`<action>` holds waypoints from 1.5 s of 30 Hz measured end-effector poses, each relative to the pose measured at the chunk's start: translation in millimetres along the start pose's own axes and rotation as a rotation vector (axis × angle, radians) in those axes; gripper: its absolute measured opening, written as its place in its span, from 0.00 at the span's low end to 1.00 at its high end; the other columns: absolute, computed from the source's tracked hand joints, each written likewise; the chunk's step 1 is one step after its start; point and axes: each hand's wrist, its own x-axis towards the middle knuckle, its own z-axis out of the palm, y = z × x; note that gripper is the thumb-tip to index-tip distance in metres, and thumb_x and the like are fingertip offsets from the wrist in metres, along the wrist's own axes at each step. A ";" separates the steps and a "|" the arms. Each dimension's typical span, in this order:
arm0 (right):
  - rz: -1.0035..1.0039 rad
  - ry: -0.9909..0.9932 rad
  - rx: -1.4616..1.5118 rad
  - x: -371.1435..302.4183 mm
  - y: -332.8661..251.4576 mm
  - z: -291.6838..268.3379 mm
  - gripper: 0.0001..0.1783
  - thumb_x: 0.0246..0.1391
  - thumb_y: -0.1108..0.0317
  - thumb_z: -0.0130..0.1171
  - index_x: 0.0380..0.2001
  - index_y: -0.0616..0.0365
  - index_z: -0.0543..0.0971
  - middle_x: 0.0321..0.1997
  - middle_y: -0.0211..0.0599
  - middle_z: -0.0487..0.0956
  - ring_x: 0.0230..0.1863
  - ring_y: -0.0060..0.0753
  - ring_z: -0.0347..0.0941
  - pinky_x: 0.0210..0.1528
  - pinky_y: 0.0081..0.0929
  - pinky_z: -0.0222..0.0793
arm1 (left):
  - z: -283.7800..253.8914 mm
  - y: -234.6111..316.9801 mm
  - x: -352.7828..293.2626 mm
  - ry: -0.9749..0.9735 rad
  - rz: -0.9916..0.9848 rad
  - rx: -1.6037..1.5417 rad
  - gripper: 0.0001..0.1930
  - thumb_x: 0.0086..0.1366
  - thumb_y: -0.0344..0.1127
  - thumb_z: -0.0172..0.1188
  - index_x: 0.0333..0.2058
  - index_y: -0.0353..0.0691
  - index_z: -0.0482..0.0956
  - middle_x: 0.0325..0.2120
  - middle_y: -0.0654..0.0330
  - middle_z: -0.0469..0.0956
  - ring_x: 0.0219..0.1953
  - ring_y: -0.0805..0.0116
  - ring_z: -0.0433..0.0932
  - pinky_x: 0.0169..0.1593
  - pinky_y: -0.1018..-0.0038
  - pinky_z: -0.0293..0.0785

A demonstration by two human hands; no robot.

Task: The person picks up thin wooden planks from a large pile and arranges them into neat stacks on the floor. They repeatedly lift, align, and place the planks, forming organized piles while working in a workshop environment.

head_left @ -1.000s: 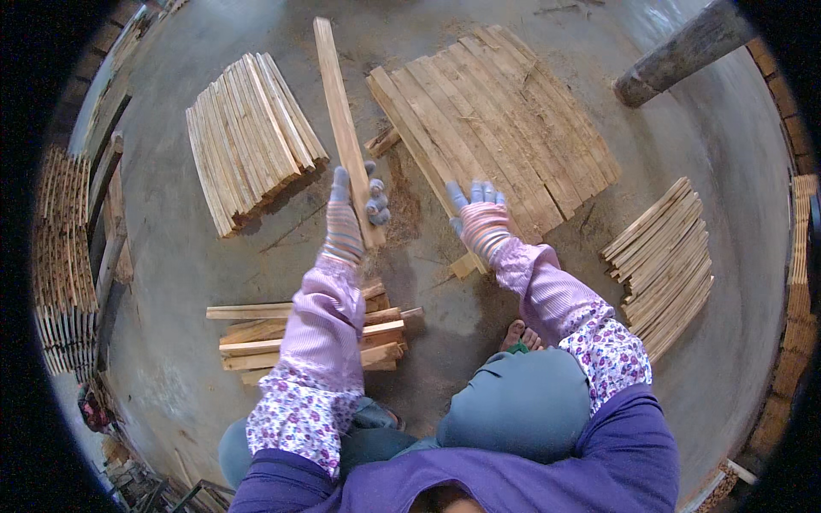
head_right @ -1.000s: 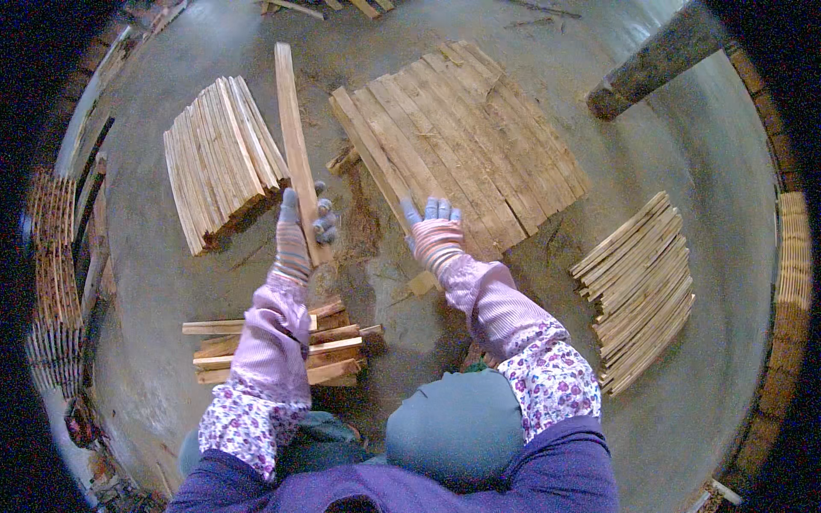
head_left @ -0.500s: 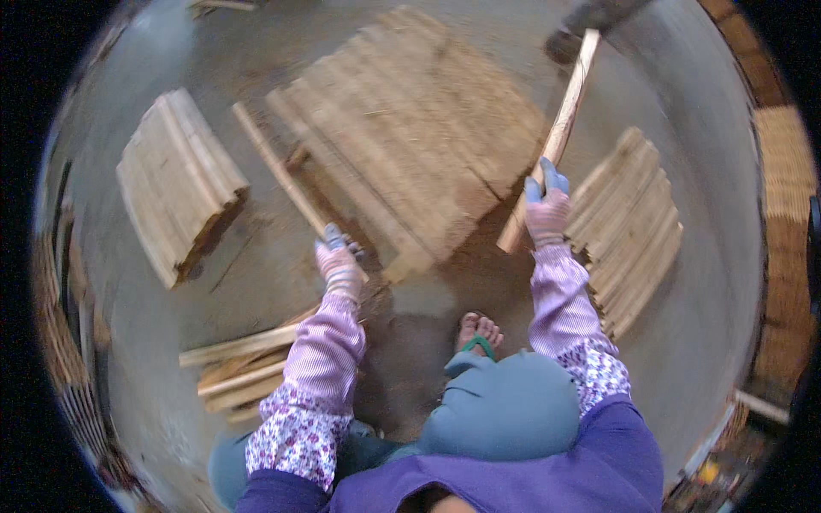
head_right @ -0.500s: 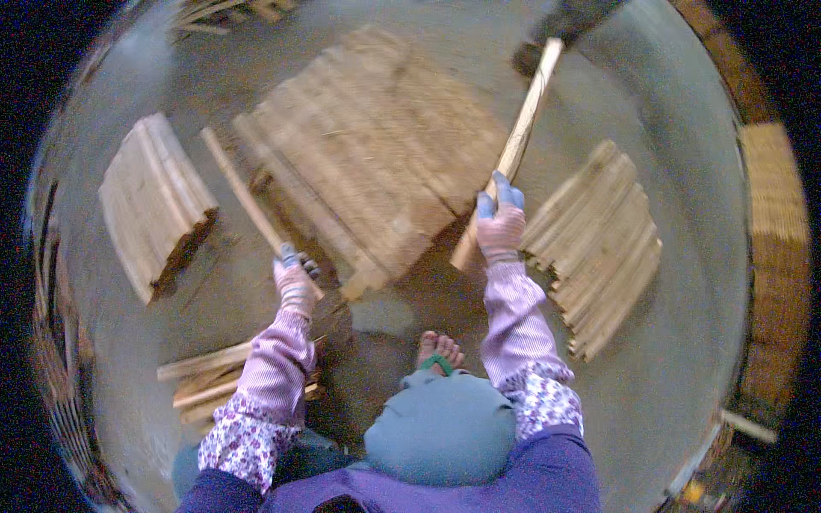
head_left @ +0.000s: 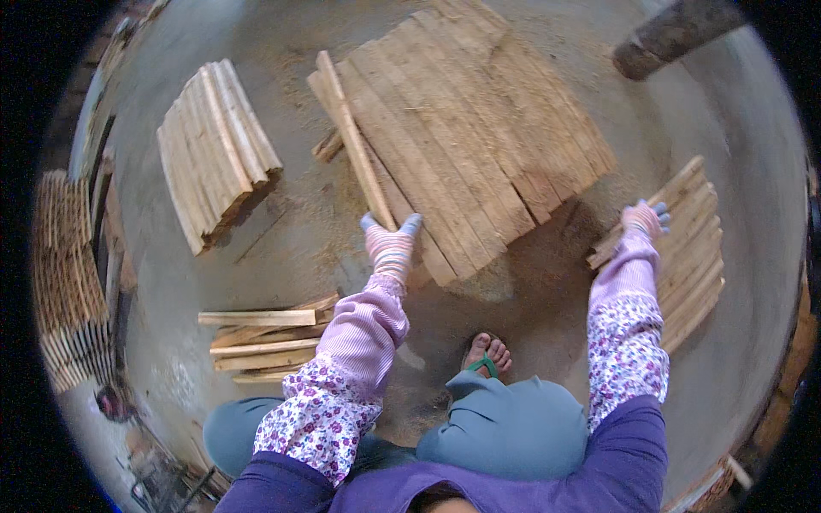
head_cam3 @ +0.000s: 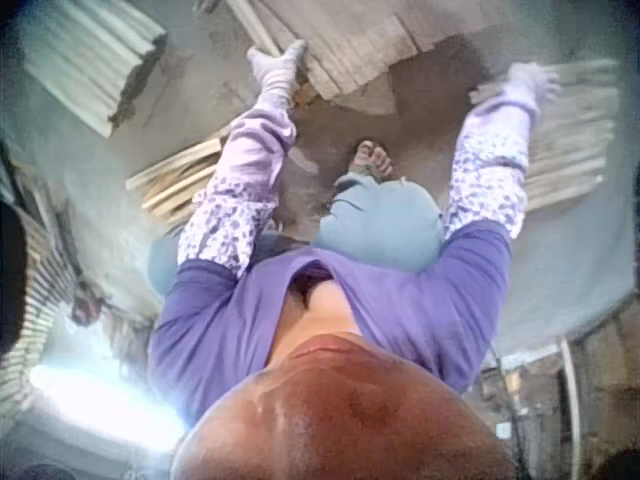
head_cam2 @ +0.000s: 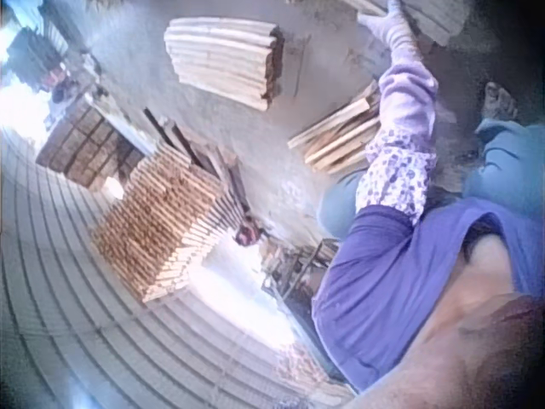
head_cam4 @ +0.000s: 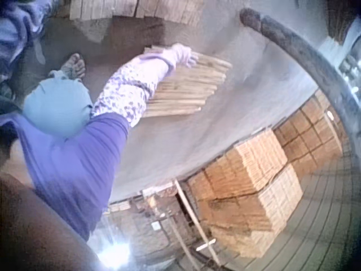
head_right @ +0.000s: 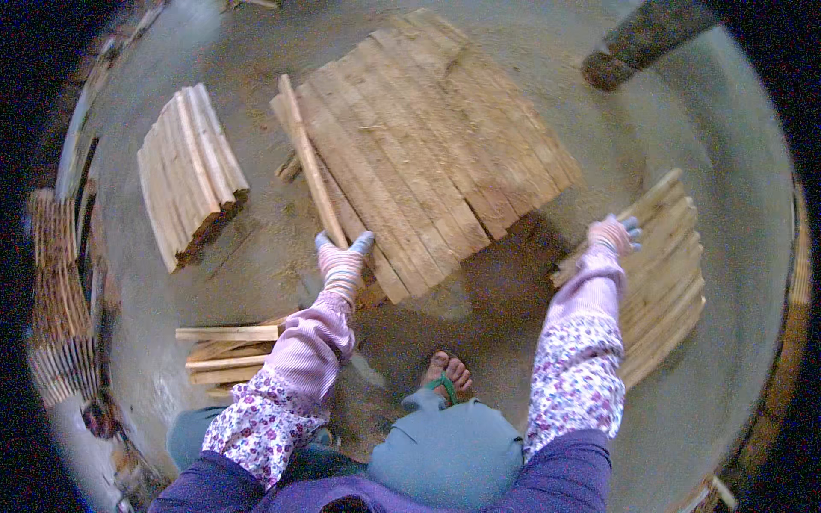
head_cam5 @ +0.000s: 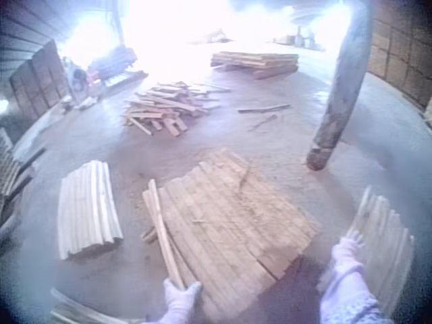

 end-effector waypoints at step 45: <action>-1.488 -0.559 0.679 -383.0 -108.5 -16.0 0.26 0.53 0.69 0.62 0.57 0.59 0.76 0.46 0.46 0.83 0.45 0.35 0.79 0.50 0.34 0.74 | -63.7 -88.3 -10.1 -0.310 -0.093 -0.692 0.21 0.69 0.46 0.60 0.53 0.42 0.68 0.38 0.57 0.78 0.31 0.64 0.80 0.32 0.64 0.79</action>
